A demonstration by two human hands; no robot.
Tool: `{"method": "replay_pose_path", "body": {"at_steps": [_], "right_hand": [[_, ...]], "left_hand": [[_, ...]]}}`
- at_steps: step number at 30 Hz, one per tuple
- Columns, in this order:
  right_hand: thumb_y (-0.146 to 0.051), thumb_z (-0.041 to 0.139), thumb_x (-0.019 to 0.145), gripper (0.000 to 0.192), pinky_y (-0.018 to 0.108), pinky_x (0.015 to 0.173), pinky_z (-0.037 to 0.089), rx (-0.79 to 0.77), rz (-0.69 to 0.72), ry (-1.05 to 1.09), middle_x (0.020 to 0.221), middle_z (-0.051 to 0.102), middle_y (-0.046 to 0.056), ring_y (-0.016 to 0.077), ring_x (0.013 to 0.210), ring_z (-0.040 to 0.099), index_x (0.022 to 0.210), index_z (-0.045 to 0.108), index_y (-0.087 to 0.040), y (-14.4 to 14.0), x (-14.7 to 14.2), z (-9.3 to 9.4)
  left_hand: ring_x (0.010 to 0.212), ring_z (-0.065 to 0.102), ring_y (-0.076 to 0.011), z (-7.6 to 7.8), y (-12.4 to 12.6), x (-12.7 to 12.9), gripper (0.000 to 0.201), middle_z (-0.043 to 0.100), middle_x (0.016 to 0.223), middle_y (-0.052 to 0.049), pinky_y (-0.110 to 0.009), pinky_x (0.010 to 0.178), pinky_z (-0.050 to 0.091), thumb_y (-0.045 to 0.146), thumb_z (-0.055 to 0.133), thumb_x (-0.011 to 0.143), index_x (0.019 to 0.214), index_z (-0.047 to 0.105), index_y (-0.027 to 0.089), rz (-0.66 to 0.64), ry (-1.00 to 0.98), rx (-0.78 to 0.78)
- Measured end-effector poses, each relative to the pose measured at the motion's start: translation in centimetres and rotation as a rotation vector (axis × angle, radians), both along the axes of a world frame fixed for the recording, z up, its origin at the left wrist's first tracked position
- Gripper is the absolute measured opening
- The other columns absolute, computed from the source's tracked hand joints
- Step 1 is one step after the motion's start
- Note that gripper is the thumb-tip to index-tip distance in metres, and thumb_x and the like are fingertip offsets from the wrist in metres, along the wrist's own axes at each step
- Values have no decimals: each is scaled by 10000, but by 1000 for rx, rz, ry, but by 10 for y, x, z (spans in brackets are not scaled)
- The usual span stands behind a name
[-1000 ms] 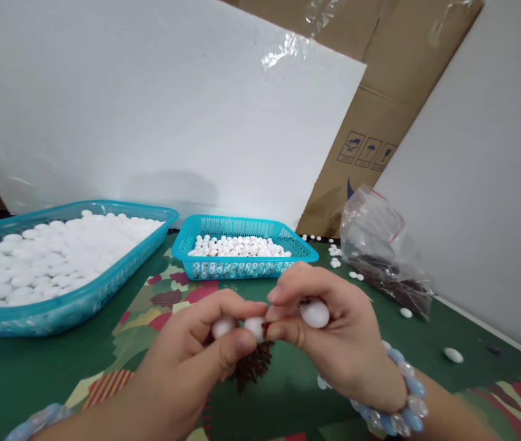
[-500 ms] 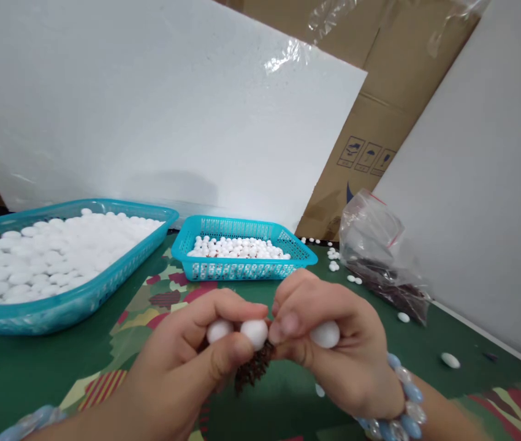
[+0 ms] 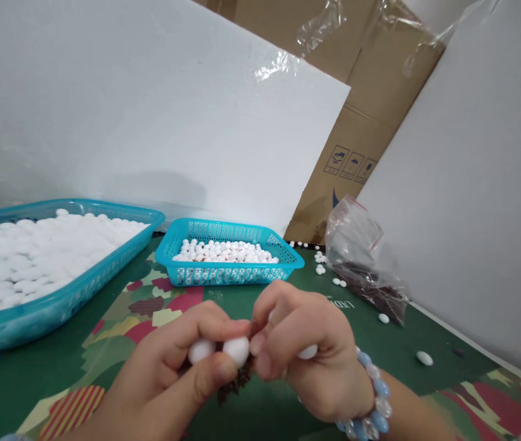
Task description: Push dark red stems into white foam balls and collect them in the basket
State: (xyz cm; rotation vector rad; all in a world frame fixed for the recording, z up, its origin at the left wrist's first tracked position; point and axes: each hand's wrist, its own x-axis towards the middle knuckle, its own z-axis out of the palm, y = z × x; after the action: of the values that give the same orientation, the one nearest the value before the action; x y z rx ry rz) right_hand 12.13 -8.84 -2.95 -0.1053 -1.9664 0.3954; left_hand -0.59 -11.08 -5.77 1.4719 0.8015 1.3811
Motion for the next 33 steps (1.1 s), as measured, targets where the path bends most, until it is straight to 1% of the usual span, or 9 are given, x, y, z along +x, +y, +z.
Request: {"method": "replay_pose_path", "body": {"at_steps": [8,12,16,19,23,27,30,31,33], "right_hand": [[26,346,528,197,140,462,363,59,-6,-6,474,379,-45,48,495,400,510,364,-170,2,0,-3],[24,373,539,198,146,453,347,53,-43,-24,483,384,-49,50,497,390,516,340,-169,2,-2,-6],[-5,367,575,170,149,437,341,60,-87,-42,492,361,-40,55,491,374,553,357,-173,0,-3,-4],[-34,343,632,166,154,468,370,149,-159,-101,557,375,-18,63,545,390,686,432,-163,1,-4,-1],[-74,302,724,243,151,493,387,359,-327,-167,651,377,4,73,597,380,917,429,-151,10,-7,-5],[-64,327,727,253,169,506,378,430,-398,-147,683,368,13,85,609,361,931,433,-170,17,-12,-13],[-82,355,720,179,173,554,377,335,-357,-73,719,395,28,83,662,393,840,471,-147,22,-13,-12],[-97,371,715,148,183,593,380,229,-348,-47,738,411,33,86,698,409,803,480,-144,26,-13,-10],[-149,398,706,106,214,644,380,-129,-373,-51,767,447,32,95,736,432,761,488,-148,42,-13,-4]], "left_hand": [[462,422,-102,-5,0,-1,74,496,508,41,-186,390,347,375,530,544,608,567,385,-6,-40,-70],[457,389,-89,-5,0,2,81,450,477,39,-176,401,323,382,563,496,532,559,310,35,-98,-163],[420,330,-79,2,-1,3,148,377,430,38,-178,383,281,377,576,469,461,523,239,-22,-93,-236],[401,304,-76,10,0,1,188,337,409,42,-183,373,253,391,573,457,439,502,218,-25,-64,-245],[370,262,-61,18,5,-2,215,325,401,53,-174,341,197,420,536,476,565,535,224,76,-10,-233],[331,240,-46,21,9,-3,350,350,382,71,-166,314,177,398,504,504,800,507,211,165,32,-250],[311,225,-43,26,12,-5,426,326,358,85,-167,316,183,393,484,531,913,451,207,144,104,-272],[313,226,-39,30,15,-7,440,362,384,78,-170,322,188,390,475,543,940,435,205,135,125,-272],[325,232,-32,40,22,-14,441,460,502,43,-176,336,197,372,446,568,972,415,198,163,175,-251]]}}
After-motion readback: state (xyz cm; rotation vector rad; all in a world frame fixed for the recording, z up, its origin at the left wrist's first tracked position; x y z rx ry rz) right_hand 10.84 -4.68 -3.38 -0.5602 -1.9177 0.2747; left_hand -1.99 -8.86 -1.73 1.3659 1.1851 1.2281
